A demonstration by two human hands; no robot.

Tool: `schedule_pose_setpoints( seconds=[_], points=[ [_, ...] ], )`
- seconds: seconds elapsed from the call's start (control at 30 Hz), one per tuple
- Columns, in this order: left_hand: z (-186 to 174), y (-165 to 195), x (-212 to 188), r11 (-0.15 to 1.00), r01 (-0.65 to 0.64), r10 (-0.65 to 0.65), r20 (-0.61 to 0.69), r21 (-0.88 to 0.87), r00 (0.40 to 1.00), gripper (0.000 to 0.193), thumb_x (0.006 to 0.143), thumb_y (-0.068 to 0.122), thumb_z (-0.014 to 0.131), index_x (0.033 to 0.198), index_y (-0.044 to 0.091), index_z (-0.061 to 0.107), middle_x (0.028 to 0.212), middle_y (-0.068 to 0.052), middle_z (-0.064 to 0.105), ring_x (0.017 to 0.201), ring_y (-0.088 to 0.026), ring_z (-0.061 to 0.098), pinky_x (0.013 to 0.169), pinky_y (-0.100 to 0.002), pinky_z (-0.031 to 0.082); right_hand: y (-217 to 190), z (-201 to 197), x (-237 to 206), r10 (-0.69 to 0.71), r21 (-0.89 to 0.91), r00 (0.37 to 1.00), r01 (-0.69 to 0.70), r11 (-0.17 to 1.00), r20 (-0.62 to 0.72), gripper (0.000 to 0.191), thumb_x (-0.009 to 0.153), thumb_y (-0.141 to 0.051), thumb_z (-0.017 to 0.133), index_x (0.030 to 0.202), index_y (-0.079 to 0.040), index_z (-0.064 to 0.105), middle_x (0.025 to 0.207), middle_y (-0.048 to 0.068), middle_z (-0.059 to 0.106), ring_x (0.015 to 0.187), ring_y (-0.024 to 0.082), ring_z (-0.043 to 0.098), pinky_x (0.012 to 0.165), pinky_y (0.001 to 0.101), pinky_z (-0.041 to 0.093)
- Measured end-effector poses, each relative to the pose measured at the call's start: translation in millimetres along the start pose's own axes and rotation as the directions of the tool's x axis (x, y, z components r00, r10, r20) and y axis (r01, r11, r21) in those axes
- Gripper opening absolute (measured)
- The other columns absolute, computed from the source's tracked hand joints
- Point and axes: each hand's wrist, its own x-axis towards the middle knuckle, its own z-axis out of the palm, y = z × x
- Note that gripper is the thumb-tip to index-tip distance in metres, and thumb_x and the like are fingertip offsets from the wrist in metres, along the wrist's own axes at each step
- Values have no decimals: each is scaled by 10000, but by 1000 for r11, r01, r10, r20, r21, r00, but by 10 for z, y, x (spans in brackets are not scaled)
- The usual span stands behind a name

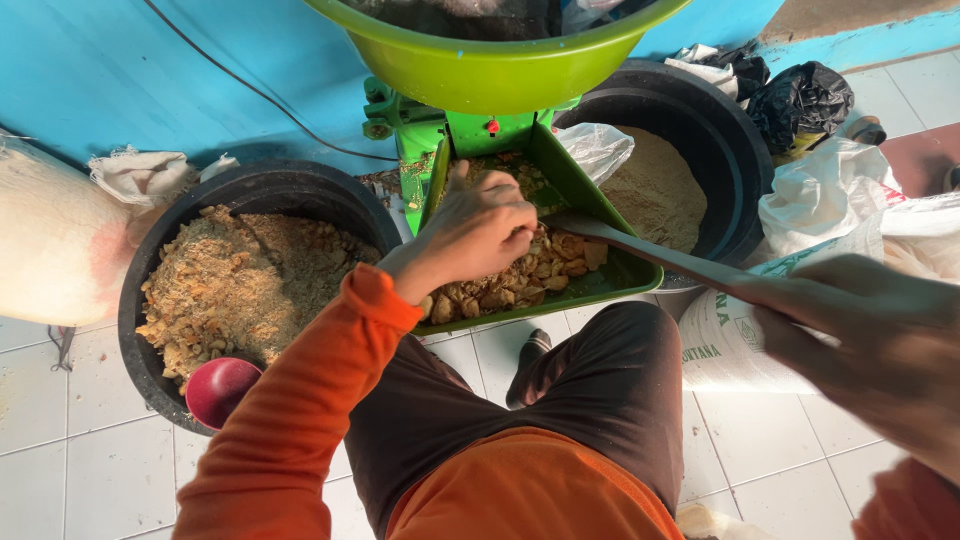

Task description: The person sits on the floor in front of a green grinding machine and feeds chunks of fried food from a green tray into the machine, using a red scoop and a flat wooden stick to push pieces in. They occasionally stir the ground powder collecting in a black basin beside the machine.

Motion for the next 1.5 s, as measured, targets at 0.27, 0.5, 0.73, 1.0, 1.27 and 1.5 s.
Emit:
schedule_pose_setpoints(
  seconds=[0.27, 0.5, 0.73, 1.0, 1.27, 1.5],
  points=[
    [-482, 33, -612, 987, 21, -67, -282, -161, 957, 118, 841, 44, 765, 882, 71, 657, 832, -29, 678, 823, -207, 676, 903, -407, 506, -297, 598, 402, -257, -49, 939, 253, 966, -229, 283, 859, -110, 735, 1137, -65, 758, 939, 130, 715, 696, 272, 699, 584, 370, 571],
    [-200, -120, -2700, 641, 711, -765, -315, -290, 561, 223, 875, 152, 732, 1084, 81, 764, 1045, -103, 790, 974, -214, 764, 878, -353, 572, -394, 1151, 721, -295, -136, 911, 266, 954, -288, 245, 913, -109, 724, 1147, -40, 740, 908, 123, 694, 734, 274, 706, 586, 350, 592],
    [1072, 187, -4904, -391, 867, -919, 191, -309, -346, 439, 786, 419, 763, 1034, 57, 751, 1033, -147, 771, 945, -351, 751, 720, -505, 604, -385, 1382, 866, -283, -4, 898, 299, 954, -338, 239, 952, -97, 717, 1184, -40, 714, 928, 141, 665, 742, 283, 691, 621, 352, 592],
    [1449, 546, -5048, -434, 899, -845, 322, 52, -427, 497, 833, 378, 711, 1226, 78, 663, 1189, -158, 720, 1109, -363, 679, 875, -502, 549, -472, 673, 544, -195, 35, 951, 210, 977, -239, 192, 956, -91, 719, 1135, -27, 750, 944, 182, 733, 668, 235, 696, 533, 350, 536],
    [1536, 442, -4907, -88, 993, -995, -47, 77, -84, 595, 880, 337, 660, 1419, 98, 576, 1345, -168, 668, 1272, -375, 606, 1031, -499, 493, -242, 150, 209, -112, 111, 994, 113, 987, -16, 292, 934, -123, 674, 1210, -39, 724, 934, 124, 743, 706, 169, 762, 652, 267, 582],
    [512, -210, -3494, 584, 802, -713, -549, -121, 436, 245, 1039, 180, 673, 1236, 39, 711, 1103, -163, 733, 982, -320, 717, 846, -418, 575, -750, 261, 401, -585, -302, 810, 547, 780, -46, 251, 852, -78, 712, 1079, 31, 719, 939, 128, 739, 807, 264, 719, 653, 343, 591]
  ],
)
